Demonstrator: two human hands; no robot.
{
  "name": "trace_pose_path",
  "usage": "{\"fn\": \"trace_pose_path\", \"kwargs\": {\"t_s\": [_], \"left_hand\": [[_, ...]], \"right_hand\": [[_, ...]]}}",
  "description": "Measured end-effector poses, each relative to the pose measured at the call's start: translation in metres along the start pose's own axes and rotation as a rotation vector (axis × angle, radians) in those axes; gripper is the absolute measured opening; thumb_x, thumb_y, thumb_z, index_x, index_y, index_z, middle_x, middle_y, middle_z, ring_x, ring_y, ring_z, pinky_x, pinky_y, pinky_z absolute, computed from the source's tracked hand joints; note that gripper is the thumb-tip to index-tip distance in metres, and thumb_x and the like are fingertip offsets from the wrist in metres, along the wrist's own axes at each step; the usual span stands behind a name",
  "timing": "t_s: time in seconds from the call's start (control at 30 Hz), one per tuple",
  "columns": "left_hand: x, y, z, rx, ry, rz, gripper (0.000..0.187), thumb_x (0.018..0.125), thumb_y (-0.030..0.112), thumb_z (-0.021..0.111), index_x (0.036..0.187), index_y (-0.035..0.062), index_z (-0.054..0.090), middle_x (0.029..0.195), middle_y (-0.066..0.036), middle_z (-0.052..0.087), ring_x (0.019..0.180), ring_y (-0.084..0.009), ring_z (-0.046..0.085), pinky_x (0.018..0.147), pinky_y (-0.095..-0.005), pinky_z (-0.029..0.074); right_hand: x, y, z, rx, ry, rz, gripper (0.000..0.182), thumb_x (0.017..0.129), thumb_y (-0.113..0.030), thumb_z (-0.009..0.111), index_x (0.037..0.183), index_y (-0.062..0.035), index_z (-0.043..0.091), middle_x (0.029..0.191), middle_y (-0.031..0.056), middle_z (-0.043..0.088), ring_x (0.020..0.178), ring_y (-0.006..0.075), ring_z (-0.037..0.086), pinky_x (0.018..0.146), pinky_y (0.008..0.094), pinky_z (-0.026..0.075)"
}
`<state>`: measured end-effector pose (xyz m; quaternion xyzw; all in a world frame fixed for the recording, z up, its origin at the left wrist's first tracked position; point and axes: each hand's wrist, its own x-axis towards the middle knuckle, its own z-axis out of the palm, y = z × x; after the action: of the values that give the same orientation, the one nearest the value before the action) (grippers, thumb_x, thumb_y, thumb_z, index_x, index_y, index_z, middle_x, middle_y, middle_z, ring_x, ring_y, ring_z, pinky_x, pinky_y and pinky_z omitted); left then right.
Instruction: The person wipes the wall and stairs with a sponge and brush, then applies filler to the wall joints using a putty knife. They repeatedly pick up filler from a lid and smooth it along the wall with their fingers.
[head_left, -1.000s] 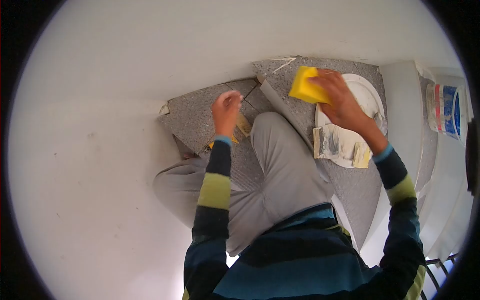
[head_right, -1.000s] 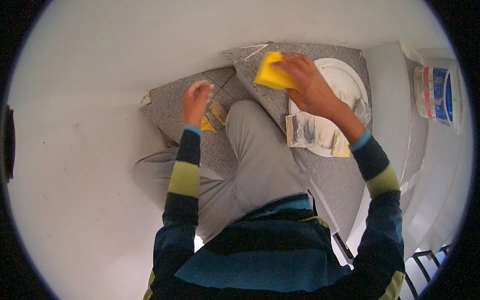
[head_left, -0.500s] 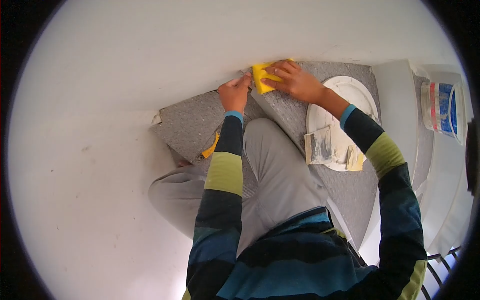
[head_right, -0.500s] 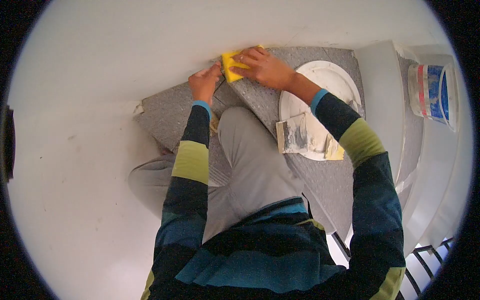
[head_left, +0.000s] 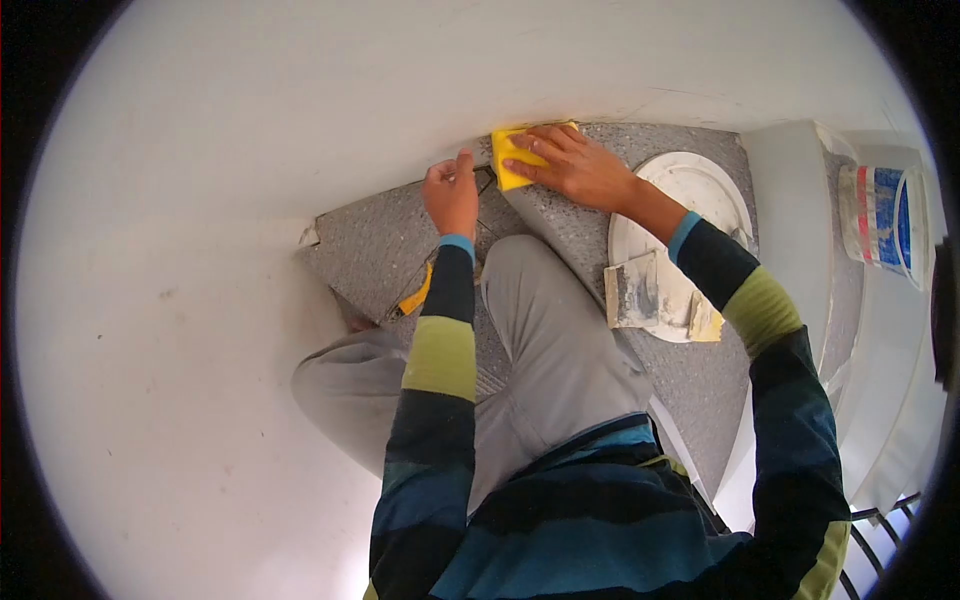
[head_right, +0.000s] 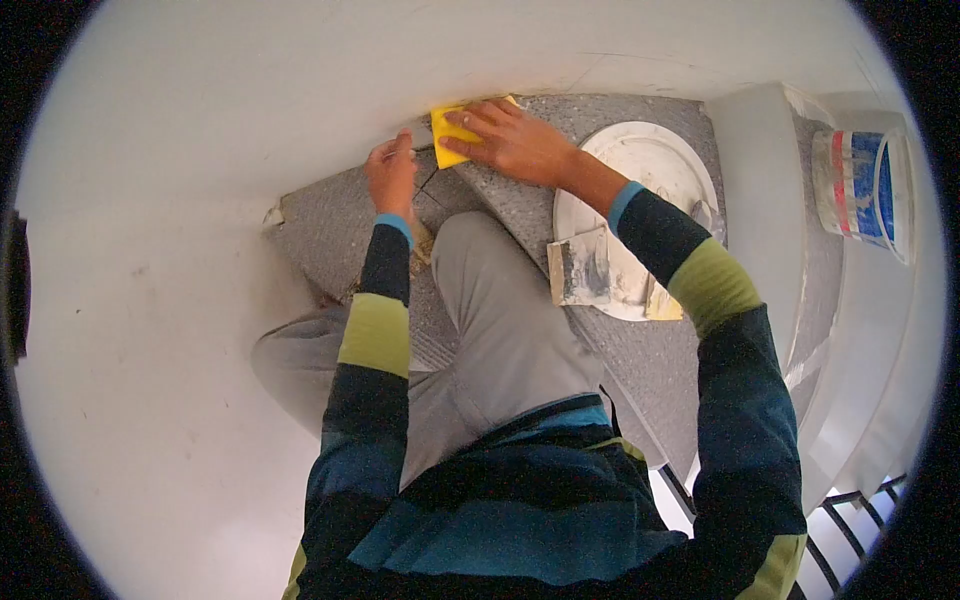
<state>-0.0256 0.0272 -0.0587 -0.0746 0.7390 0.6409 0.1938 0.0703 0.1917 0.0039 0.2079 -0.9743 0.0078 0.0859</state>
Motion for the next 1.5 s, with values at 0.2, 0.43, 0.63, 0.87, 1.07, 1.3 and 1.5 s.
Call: {"fn": "trace_pose_path", "kwargs": {"t_s": [0.2, 0.43, 0.63, 0.87, 1.07, 1.3, 1.5], "left_hand": [[-0.010, 0.004, -0.022, 0.236, -0.056, 0.577, 0.016, 0.078, 0.014, 0.062, 0.087, 0.0026, 0.057, 0.079, -0.007, 0.061, 0.071, -0.0197, 0.056, 0.066, -0.0329, 0.045], [-0.033, 0.003, -0.025, 0.334, -0.071, 0.804, 0.018, 0.078, 0.006, 0.056, 0.096, 0.0055, 0.055, 0.087, -0.009, 0.061, 0.086, -0.0273, 0.057, 0.082, -0.0389, 0.040], [-0.048, -0.005, -0.080, 0.496, -0.291, 0.709, 0.019, 0.079, 0.008, 0.057, 0.097, 0.0045, 0.055, 0.088, -0.010, 0.062, 0.085, -0.0274, 0.058, 0.078, -0.0379, 0.044], [-0.066, 0.001, -0.156, 0.587, -0.376, 0.511, 0.020, 0.080, 0.008, 0.057, 0.099, 0.0019, 0.055, 0.087, -0.013, 0.063, 0.078, -0.0262, 0.062, 0.071, -0.0351, 0.048], [-0.065, 0.016, -0.154, 0.594, -0.381, 0.561, 0.023, 0.080, 0.009, 0.058, 0.102, 0.0027, 0.055, 0.086, -0.013, 0.063, 0.078, -0.0244, 0.062, 0.070, -0.0339, 0.048], [-0.056, 0.005, -0.173, 0.681, -0.368, 0.560, 0.024, 0.079, 0.008, 0.058, 0.102, 0.0040, 0.055, 0.083, -0.012, 0.063, 0.076, -0.0245, 0.062, 0.069, -0.0351, 0.047], [-0.055, 0.016, -0.170, 0.646, -0.378, 0.594, 0.025, 0.078, 0.009, 0.058, 0.103, 0.0045, 0.056, 0.082, -0.011, 0.063, 0.075, -0.0245, 0.062, 0.069, -0.0358, 0.047]], "right_hand": [[-0.043, 0.024, -0.020, -0.164, -0.284, 0.251, 0.052, 0.073, -0.008, 0.055, 0.124, -0.0141, 0.049, 0.123, 0.0114, 0.046, 0.116, 0.0277, 0.042, 0.099, 0.0421, 0.033], [0.002, -0.008, -0.018, 0.053, 0.023, 0.104, 0.050, 0.072, -0.003, 0.054, 0.121, -0.0115, 0.051, 0.120, 0.0110, 0.047, 0.114, 0.0284, 0.042, 0.098, 0.0404, 0.036], [-0.001, 0.005, -0.004, -0.084, -0.117, 0.134, 0.044, 0.079, -0.012, 0.052, 0.123, -0.0073, 0.048, 0.119, 0.0121, 0.047, 0.109, 0.0284, 0.046, 0.097, 0.0390, 0.036], [-0.033, 0.001, -0.031, -0.251, -0.245, 0.433, 0.052, 0.076, -0.011, 0.059, 0.126, -0.0090, 0.045, 0.125, 0.0135, 0.043, 0.109, 0.0287, 0.046, 0.092, 0.0412, 0.041], [0.024, -0.027, -0.005, -0.042, 0.000, 0.053, 0.059, 0.075, -0.009, 0.057, 0.131, -0.0159, 0.039, 0.127, 0.0130, 0.043, 0.110, 0.0292, 0.046, 0.094, 0.0416, 0.039], [-0.050, 0.026, -0.013, -0.214, -0.267, 0.297, 0.049, 0.073, -0.006, 0.056, 0.121, -0.0122, 0.052, 0.122, 0.0134, 0.046, 0.111, 0.0304, 0.044, 0.095, 0.0401, 0.037], [-0.052, -0.001, -0.063, -0.087, -0.094, 0.569, 0.058, 0.067, 0.000, 0.058, 0.122, -0.0144, 0.050, 0.125, 0.0139, 0.044, 0.109, 0.0324, 0.045, 0.095, 0.0414, 0.039]]}}
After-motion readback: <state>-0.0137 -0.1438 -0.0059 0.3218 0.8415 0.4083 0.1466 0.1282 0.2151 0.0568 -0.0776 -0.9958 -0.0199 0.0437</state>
